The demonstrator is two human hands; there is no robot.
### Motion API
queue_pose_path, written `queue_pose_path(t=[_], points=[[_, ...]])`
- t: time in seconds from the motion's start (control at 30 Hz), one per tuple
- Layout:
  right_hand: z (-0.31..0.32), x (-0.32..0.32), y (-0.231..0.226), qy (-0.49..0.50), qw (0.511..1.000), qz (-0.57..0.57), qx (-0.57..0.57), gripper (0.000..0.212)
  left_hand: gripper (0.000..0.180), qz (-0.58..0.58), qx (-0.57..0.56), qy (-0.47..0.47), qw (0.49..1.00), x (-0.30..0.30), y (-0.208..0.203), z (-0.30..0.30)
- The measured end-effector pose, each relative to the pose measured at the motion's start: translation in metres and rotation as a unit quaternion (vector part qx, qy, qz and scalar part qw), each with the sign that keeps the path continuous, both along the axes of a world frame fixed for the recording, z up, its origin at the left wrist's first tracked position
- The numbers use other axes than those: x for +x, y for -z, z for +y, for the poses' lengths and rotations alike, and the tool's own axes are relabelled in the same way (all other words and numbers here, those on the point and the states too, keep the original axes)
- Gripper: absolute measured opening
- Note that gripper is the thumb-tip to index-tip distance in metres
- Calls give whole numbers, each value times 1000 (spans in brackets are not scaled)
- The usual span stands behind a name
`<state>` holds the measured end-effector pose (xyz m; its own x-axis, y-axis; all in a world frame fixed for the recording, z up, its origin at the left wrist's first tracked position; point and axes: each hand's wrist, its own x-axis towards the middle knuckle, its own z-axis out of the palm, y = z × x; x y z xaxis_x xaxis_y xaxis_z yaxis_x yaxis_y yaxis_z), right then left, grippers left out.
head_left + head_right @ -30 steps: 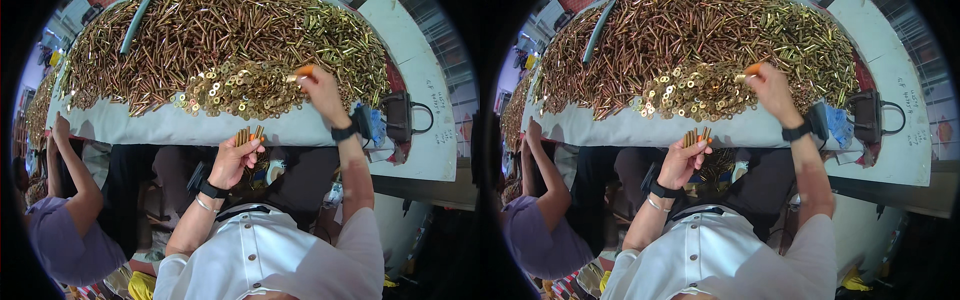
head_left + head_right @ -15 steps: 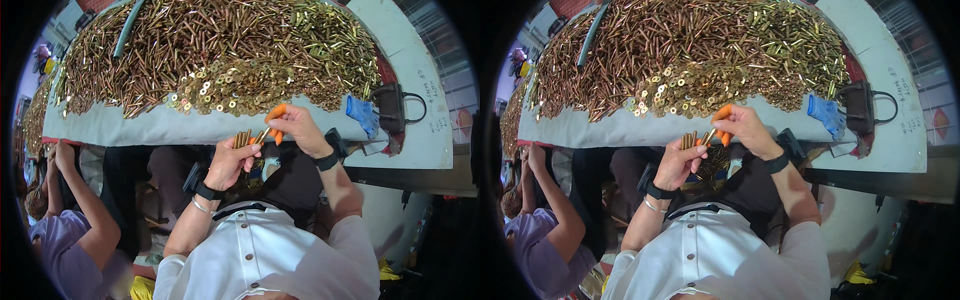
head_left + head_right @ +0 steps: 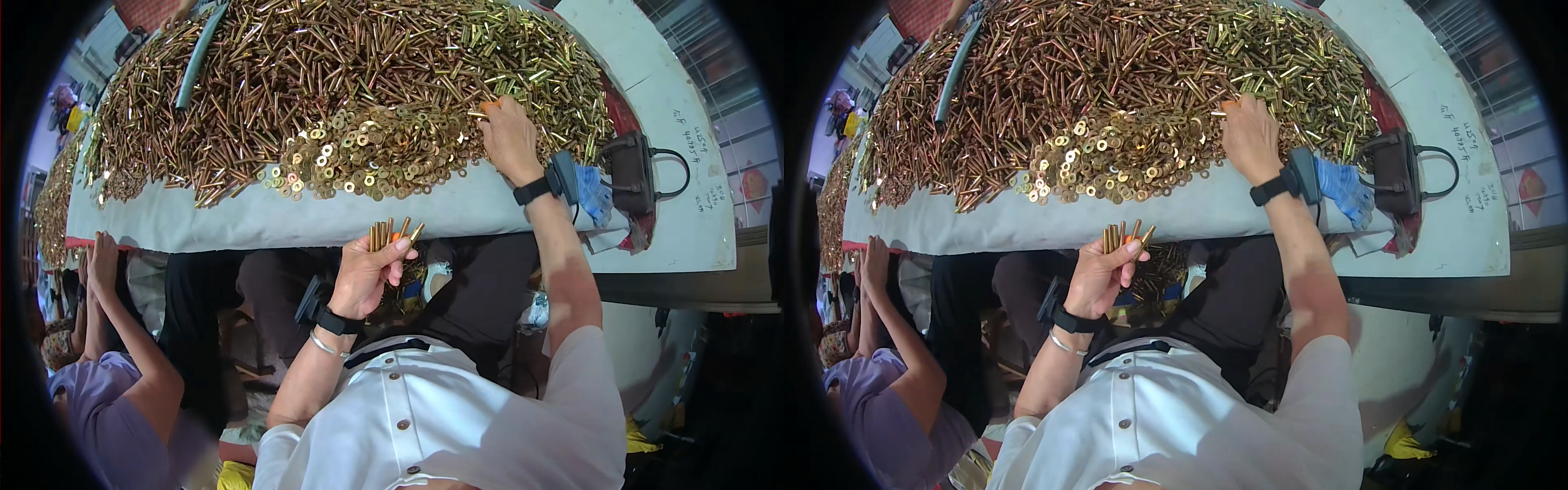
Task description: Assembling large metal bolts with washers and sorting them into groups.
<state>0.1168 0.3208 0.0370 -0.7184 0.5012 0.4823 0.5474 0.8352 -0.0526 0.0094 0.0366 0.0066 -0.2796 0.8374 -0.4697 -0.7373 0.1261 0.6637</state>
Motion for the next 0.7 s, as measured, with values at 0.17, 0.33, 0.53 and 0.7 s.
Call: queue_pose_path(t=[0.17,0.33,0.53,0.7], points=[[25,-6,5,-3,999,-46,-13,10,13,3,-17,8,1000,-3,5,-2],[-11,-3,-10,-19,988,55,-145,9,14,2,-16,-4,1000,-2,5,0],[-106,16,-15,-154,837,93,-517,14,13,19,-8,-19,1000,1,4,-1],[-124,20,-23,-199,864,49,-460,13,13,19,9,-7,1000,6,2,-1]])
